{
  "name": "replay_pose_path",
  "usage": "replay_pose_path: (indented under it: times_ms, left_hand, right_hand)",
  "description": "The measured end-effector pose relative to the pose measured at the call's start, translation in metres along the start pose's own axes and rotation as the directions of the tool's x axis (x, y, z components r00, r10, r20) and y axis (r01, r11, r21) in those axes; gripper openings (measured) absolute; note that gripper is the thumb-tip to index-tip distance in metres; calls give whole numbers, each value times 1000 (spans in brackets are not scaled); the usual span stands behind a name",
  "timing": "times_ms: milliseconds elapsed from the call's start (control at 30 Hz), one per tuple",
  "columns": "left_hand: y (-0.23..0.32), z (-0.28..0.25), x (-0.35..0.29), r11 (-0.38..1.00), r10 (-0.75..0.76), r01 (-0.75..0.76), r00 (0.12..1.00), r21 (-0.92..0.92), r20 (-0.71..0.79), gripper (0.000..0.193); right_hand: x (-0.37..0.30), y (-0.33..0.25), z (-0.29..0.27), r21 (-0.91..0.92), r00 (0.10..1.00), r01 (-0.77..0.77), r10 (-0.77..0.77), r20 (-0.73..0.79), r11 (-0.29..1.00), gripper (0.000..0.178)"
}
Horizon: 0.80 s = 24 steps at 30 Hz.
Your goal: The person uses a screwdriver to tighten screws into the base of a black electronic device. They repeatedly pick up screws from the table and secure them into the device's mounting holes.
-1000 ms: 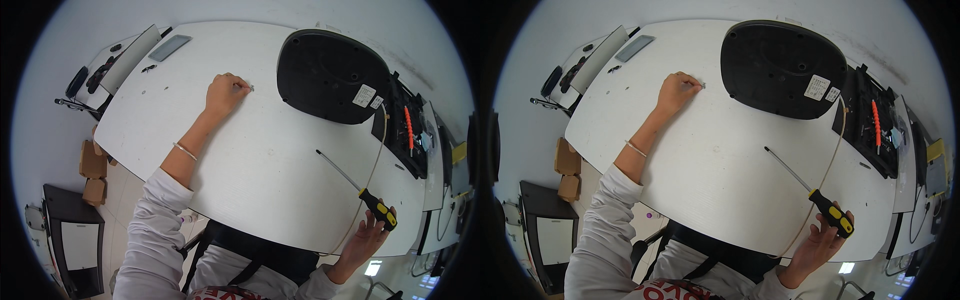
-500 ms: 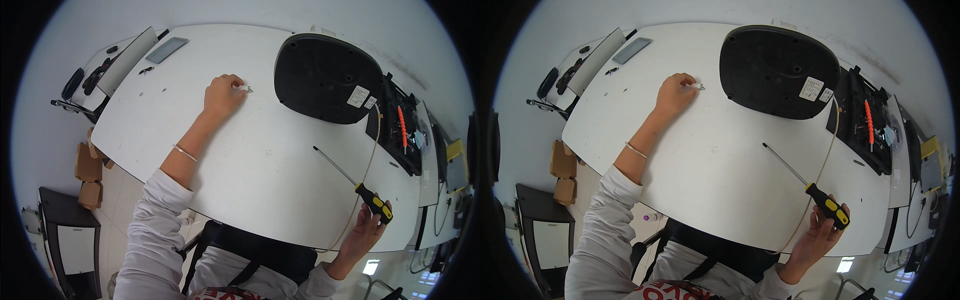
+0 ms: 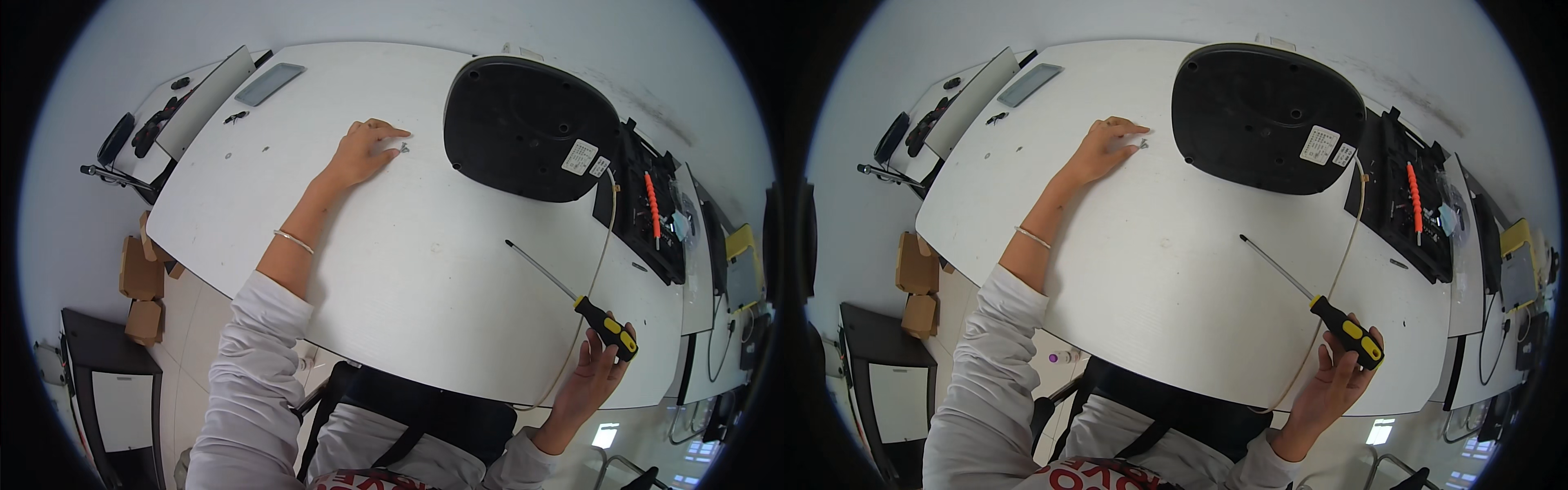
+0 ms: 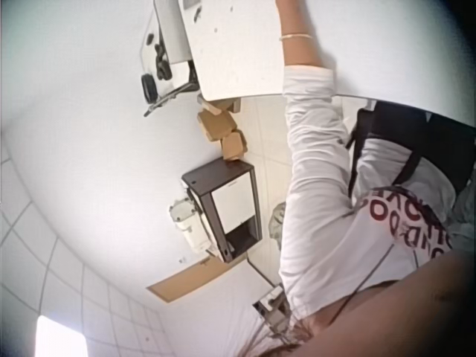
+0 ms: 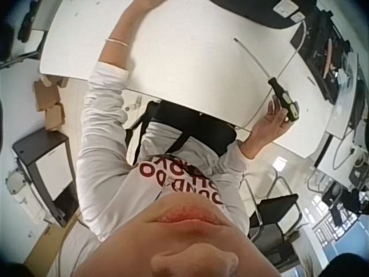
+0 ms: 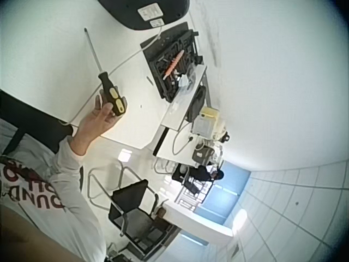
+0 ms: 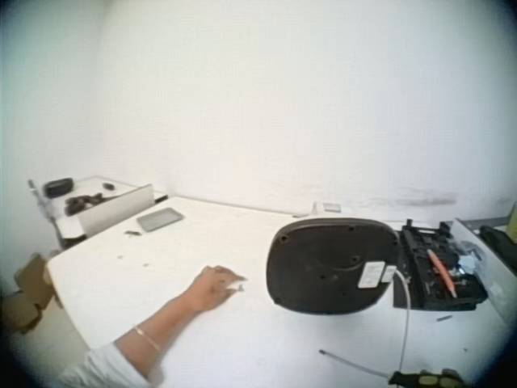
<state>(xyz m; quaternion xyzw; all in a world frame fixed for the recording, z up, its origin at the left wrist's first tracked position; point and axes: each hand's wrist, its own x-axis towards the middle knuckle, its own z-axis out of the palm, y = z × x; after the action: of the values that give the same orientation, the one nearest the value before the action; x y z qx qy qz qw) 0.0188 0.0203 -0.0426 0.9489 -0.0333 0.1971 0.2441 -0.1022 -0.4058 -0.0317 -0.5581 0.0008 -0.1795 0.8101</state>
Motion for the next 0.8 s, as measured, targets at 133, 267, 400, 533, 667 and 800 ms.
replay_pose_path:
  times_ms: [133,267,400,533,667,800]
  left_hand:
    - [-5,1,2,1000,23,-23,1000,-16,16,29]
    - [6,-1,-1,1000,14,-13,1000,28,-13,25]
    - [4,-2,-1,999,7,-7,1000,31,-16,21]
    - [-2,1,2,1000,6,-5,1000,21,-2,18]
    - [-2,3,1,1000,8,-7,1000,7,-27,17]
    - [-3,4,2,1000,14,-14,999,-1,-34,17]
  right_hand:
    - [0,0,-3,-26,1000,-18,18,20,1000,42]
    - [0,0,-3,-50,1000,-15,15,5,999,42]
    - [-1,0,-2,-48,1000,-24,24,-4,999,42]
    - [-1,0,-3,-35,1000,-23,23,3,999,43]
    - [0,0,-4,-32,1000,-19,19,4,999,43]
    - [0,1,-6,-23,1000,-17,18,11,1000,43]
